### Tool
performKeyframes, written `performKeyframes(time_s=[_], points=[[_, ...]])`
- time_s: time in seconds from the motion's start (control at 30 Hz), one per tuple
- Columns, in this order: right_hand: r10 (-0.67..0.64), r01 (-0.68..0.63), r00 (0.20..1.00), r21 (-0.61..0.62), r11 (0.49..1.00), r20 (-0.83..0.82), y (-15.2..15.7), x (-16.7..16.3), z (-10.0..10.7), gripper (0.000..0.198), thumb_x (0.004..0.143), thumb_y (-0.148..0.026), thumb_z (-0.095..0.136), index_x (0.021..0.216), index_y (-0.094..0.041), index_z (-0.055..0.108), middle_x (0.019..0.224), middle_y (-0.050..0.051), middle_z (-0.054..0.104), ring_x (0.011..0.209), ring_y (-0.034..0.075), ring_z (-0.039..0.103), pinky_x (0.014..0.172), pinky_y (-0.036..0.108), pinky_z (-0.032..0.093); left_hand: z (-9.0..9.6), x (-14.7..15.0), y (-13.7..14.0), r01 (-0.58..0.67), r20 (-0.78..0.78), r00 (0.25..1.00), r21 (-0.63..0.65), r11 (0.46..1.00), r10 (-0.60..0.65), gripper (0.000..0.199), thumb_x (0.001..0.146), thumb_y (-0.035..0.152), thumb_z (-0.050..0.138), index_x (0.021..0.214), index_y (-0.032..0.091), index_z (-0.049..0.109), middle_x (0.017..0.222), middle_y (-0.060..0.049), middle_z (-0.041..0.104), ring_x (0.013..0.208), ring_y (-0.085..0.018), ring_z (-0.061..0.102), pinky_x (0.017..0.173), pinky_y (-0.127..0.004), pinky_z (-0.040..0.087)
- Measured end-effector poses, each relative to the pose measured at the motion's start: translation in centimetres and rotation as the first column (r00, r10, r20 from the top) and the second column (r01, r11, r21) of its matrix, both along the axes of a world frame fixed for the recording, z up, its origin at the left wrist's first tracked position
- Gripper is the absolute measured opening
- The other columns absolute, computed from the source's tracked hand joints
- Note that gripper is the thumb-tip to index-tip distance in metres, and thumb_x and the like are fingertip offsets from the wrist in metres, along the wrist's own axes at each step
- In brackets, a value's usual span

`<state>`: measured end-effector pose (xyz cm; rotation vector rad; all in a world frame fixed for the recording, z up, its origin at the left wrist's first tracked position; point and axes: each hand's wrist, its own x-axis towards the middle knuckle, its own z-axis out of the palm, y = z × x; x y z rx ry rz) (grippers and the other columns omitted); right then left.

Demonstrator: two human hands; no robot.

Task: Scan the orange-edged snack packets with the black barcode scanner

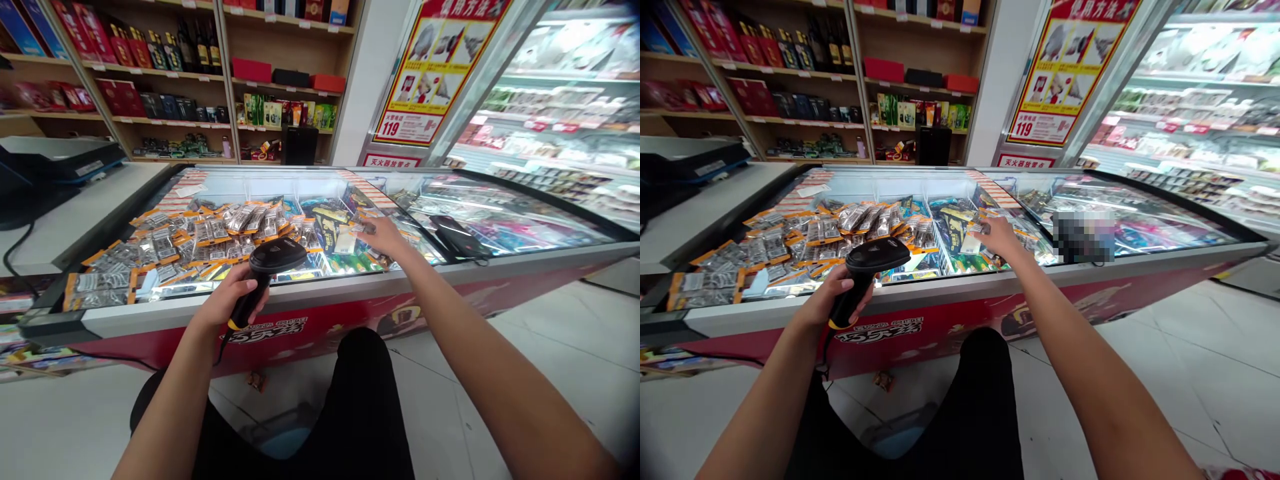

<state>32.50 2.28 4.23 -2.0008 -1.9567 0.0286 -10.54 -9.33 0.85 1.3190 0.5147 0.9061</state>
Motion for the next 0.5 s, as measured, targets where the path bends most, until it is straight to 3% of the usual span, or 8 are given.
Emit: performKeyframes(time_s=[0.07, 0.2, 0.33, 0.5], points=[[-0.004, 0.006, 0.999, 0.040, 0.999, -0.045, 0.3, 0.1, -0.1, 0.056, 0.106, -0.060, 0.067, 0.135, -0.015, 0.084, 0.136, 0.022, 0.081, 0.131, 0.042, 0.072, 0.116, 0.050, 0.054, 0.0, 0.0, 0.0, -0.002, -0.005, 1.000, 0.002, 1.000, 0.002, 0.051, 0.092, 0.063, 0.080, 0.109, 0.017, 0.066, 0.064, 0.001, 0.069, 0.037, -0.014, 0.057, 0.036, -0.023, 0.046], [-0.286, 0.287, 0.957, -0.022, 0.958, 0.051, 0.7, 0.1, 0.3, 0.087, 0.100, -0.071, 0.075, 0.159, -0.008, 0.067, 0.156, 0.034, 0.067, 0.151, 0.053, 0.057, 0.122, 0.062, 0.046, -0.1, 0.0, 0.1, -0.008, -0.010, 1.000, 0.005, 1.000, 0.008, 0.052, 0.091, 0.064, 0.080, 0.108, 0.017, 0.065, 0.063, 0.001, 0.069, 0.036, -0.014, 0.056, 0.036, -0.023, 0.046], [-0.245, 0.246, 0.969, -0.075, 0.966, 0.022, 1.1, -0.2, 0.6, 0.088, 0.096, -0.080, 0.074, 0.156, -0.015, 0.069, 0.147, 0.027, 0.075, 0.146, 0.053, 0.060, 0.120, 0.058, 0.049, -0.1, -0.1, 0.0, -0.009, -0.005, 1.000, 0.001, 1.000, 0.009, 0.053, 0.091, 0.063, 0.079, 0.112, 0.016, 0.066, 0.063, 0.001, 0.069, 0.036, -0.014, 0.056, 0.036, -0.024, 0.046], [-0.261, 0.266, 0.964, -0.101, 0.959, 0.060, 1.4, -1.2, 0.7, 0.072, 0.102, -0.071, 0.070, 0.148, -0.016, 0.074, 0.154, 0.028, 0.073, 0.146, 0.054, 0.063, 0.119, 0.065, 0.051, 0.2, 0.0, -0.1, -0.014, -0.014, 1.000, 0.004, 1.000, 0.015, 0.052, 0.090, 0.064, 0.079, 0.107, 0.016, 0.066, 0.062, 0.000, 0.068, 0.036, -0.014, 0.056, 0.036, -0.023, 0.044]])
